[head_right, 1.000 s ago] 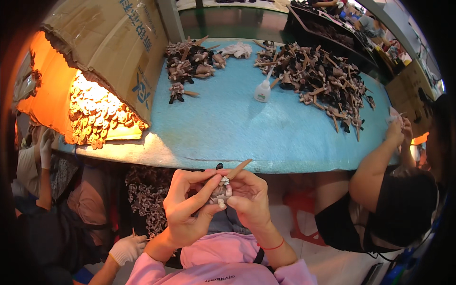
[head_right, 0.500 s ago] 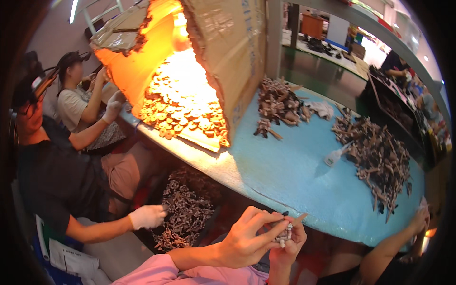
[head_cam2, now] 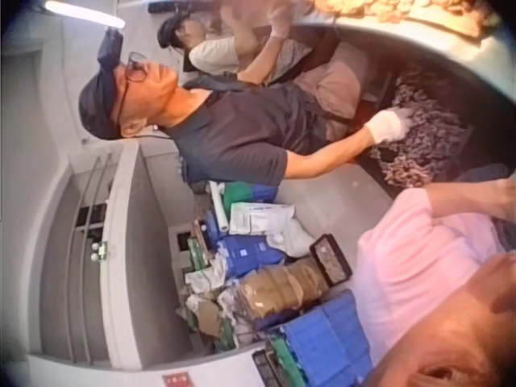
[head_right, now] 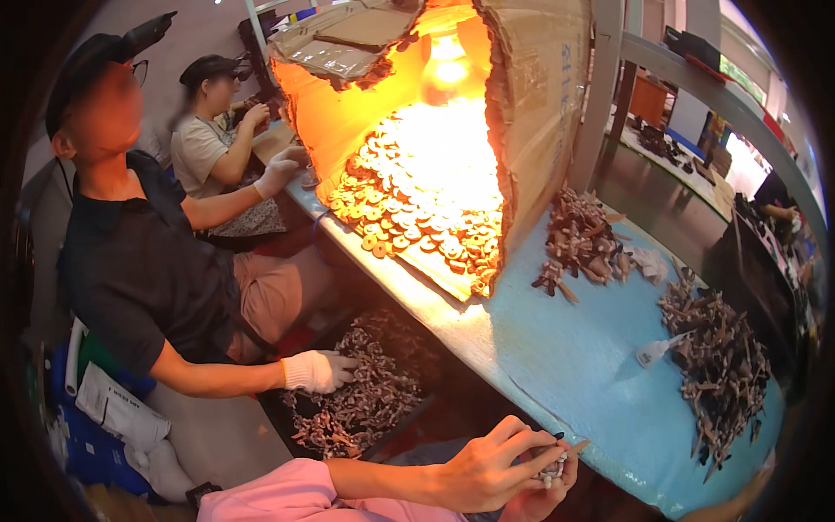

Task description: The person assembles plastic action figures by applying glue from a bottle to plastic toy parts and attaching them together by hand.

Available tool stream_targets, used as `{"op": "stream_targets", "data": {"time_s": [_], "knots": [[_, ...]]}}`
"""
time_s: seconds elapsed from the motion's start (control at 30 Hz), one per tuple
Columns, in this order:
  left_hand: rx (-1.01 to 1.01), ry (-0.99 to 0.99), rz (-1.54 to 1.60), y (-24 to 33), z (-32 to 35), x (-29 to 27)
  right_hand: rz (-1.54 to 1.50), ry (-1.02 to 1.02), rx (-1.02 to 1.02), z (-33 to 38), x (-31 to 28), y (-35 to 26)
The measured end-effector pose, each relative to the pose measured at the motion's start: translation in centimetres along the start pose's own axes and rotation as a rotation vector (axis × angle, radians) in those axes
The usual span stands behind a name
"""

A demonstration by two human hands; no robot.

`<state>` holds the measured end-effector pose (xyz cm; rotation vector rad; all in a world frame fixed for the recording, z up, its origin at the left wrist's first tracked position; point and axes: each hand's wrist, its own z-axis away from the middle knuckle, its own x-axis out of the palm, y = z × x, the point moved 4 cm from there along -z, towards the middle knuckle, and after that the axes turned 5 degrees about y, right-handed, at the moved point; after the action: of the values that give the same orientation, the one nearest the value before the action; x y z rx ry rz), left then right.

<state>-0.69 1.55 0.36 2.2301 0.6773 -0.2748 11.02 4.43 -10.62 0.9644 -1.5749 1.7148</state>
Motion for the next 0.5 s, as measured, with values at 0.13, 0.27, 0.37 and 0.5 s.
{"op": "stream_targets", "data": {"time_s": [0.13, 0.27, 0.37, 0.5], "knots": [[-0.017, -0.001, 0.003, -0.2, 0.2, -0.1, -0.036, -0.028, 0.05, 0.0, 0.9, 0.0], [0.016, 0.058, 0.056, -0.3, 0.3, -0.1, 0.219, 0.058, 0.062, 0.7, 2.2, -1.0], [0.016, 0.058, 0.043, -0.3, 0.4, -0.2, 0.242, 0.058, 0.065, 0.9, 2.1, -0.9], [-0.001, 0.044, 0.038, -0.3, 0.6, -0.1, 0.249, 0.104, 0.072, 1.0, 2.1, -0.9]]}}
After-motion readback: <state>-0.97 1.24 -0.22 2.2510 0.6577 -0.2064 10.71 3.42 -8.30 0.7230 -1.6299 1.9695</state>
